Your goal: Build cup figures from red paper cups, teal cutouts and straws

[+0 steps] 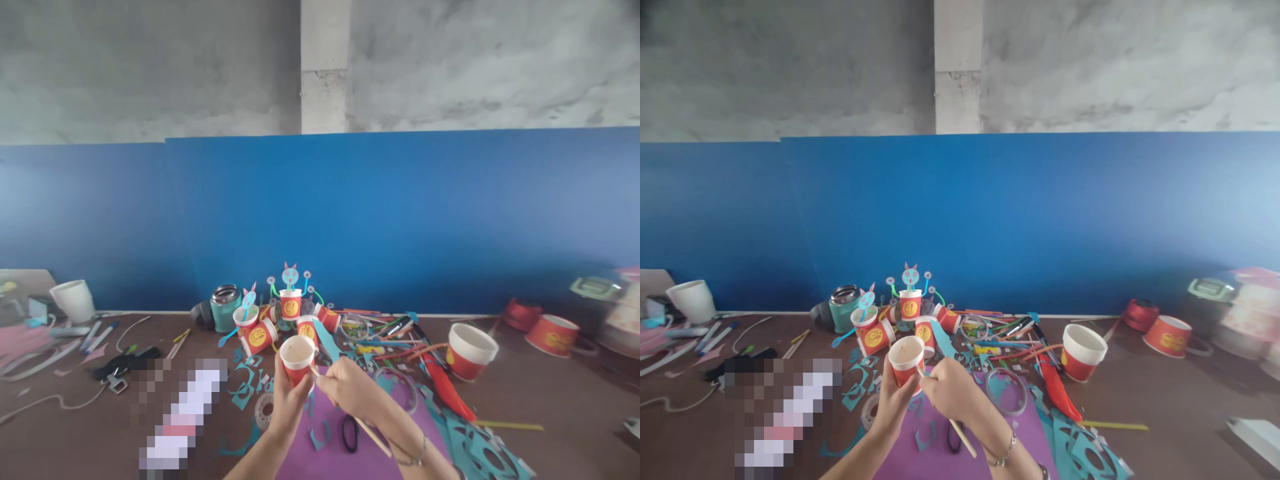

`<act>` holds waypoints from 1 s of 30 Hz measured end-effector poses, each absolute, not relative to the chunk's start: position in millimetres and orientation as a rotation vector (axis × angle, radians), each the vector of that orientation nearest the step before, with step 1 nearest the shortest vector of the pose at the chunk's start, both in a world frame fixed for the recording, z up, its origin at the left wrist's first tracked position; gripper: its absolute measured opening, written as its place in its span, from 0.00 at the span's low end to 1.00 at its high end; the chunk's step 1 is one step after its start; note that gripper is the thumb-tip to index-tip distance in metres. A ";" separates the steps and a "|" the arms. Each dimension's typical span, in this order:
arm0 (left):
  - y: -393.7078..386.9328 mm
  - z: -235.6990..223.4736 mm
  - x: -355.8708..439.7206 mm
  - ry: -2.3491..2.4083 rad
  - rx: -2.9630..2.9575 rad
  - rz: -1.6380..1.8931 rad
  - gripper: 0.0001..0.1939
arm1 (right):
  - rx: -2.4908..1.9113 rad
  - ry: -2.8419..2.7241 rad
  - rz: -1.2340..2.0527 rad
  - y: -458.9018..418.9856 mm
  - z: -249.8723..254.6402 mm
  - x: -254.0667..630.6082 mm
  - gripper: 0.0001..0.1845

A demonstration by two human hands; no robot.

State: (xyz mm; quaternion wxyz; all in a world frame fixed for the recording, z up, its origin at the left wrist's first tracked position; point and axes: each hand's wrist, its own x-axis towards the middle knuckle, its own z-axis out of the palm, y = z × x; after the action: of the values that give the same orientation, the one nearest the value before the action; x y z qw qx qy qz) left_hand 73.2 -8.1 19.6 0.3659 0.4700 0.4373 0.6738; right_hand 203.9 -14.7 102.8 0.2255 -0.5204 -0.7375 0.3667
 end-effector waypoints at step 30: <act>-11.2 17.1 77.2 1.060 1.240 1.661 0.21 | -1.448 -2.271 1.036 -22.3 113.8 221.3 0.16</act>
State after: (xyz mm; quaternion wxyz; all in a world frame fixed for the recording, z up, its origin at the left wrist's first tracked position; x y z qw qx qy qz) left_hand 77.2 -11.2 17.1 0.3957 0.4892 0.4183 0.6551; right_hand 221.3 -22.3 113.8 0.1274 -0.4978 -0.7805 0.3561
